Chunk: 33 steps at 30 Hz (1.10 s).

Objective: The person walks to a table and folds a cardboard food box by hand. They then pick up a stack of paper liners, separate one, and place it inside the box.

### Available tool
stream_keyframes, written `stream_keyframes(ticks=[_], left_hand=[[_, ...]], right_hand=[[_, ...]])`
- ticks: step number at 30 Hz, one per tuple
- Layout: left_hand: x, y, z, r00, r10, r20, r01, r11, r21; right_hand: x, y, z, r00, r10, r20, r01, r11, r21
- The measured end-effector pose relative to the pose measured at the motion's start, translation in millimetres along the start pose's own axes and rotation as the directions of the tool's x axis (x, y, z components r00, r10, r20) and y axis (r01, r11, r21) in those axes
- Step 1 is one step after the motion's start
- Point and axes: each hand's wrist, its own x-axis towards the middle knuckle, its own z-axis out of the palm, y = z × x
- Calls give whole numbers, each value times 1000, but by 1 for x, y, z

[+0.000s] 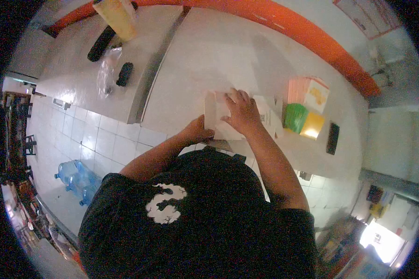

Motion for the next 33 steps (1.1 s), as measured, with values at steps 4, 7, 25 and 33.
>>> stream_keyframes(ticks=[4,7,25,33], left_hand=[[9,-19,2,998,63,0,-63,997,45],[5,-14,1,999,37,-28,-34,991,127],[6,-7,-11,988,33,148,-14,992,-126],[13,-10,-7,985,-71,155,56,993,99]], right_hand=[[21,16,26,985,40,167,-30,998,-61],[29,13,17,951,93,296,-87,996,-33],[-45,-32,15,991,-122,46,123,992,-14],[4,3,15,906,-150,395,104,985,134]])
